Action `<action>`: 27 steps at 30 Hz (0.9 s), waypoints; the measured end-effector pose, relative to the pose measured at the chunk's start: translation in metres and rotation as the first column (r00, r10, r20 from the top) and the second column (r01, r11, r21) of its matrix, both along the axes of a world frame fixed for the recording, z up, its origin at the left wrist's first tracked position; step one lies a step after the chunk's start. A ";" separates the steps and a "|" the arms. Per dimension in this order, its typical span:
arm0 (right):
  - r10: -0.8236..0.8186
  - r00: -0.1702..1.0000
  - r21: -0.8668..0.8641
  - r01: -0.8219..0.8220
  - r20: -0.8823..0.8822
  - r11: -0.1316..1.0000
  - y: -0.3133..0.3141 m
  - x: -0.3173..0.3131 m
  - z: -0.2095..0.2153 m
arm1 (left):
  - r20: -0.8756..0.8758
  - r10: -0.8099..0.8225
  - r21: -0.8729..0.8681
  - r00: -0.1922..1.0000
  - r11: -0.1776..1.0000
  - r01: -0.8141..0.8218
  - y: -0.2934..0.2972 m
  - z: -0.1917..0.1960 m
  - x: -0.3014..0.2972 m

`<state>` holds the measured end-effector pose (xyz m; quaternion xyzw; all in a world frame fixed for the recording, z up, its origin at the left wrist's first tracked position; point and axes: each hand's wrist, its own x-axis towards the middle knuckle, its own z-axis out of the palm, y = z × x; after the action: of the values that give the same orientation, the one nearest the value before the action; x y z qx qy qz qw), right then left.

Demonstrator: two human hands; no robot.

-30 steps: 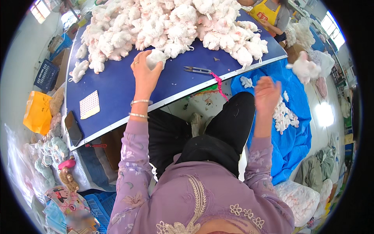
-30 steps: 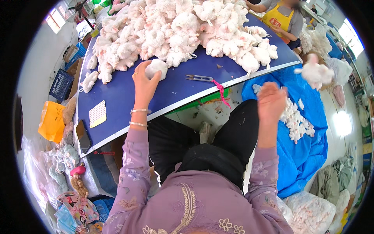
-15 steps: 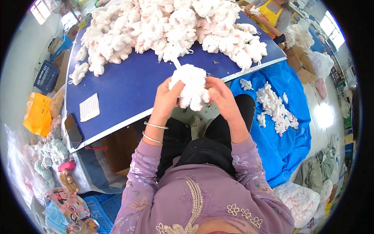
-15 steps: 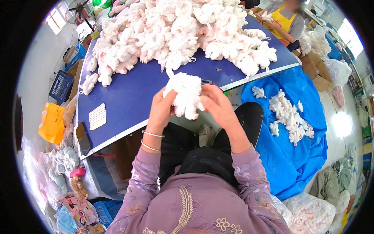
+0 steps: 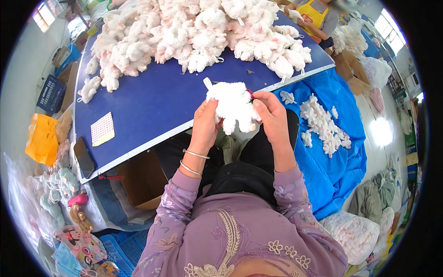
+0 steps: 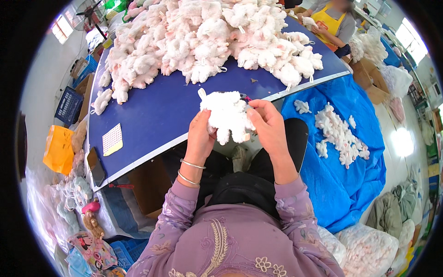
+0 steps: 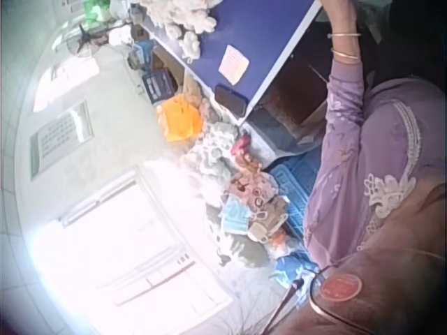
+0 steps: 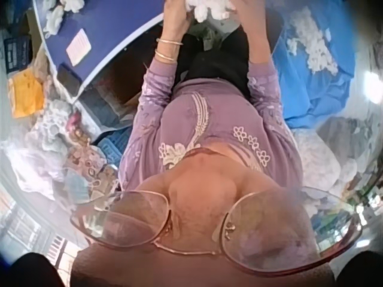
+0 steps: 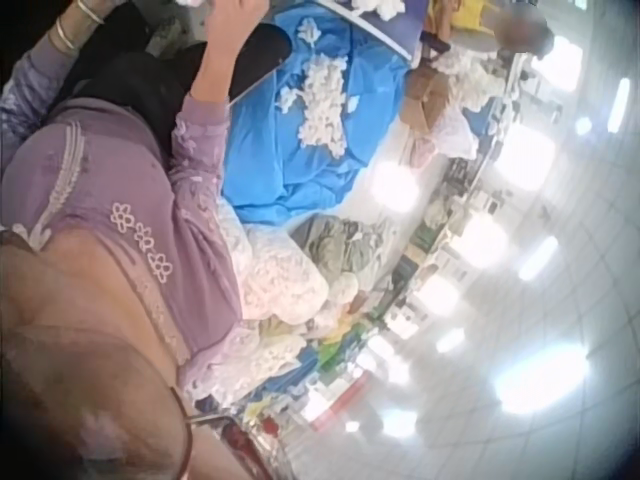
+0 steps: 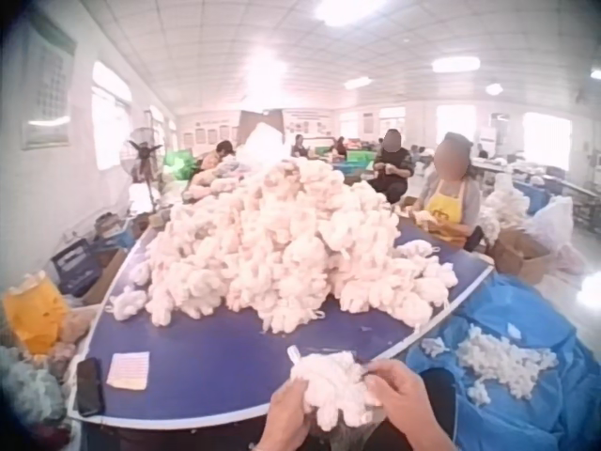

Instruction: The person trims excess fabric and threads from white stuffed animal toys using scissors. The person picks up each toy, snips loose threads, and places the finished items on a blue tarp to the right.

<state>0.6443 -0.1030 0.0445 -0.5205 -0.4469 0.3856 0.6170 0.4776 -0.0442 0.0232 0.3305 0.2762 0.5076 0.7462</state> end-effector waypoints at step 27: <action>-0.121 0.722 0.306 0.431 -0.681 0.849 -0.029 0.110 0.010 | -0.334 0.693 0.627 0.639 0.669 -0.398 0.131 0.024 -0.114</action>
<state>0.7542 -0.1317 0.0543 -0.2649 -0.2003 0.3271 0.8847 0.3634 0.0871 0.0467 0.5374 0.4259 0.6519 0.3236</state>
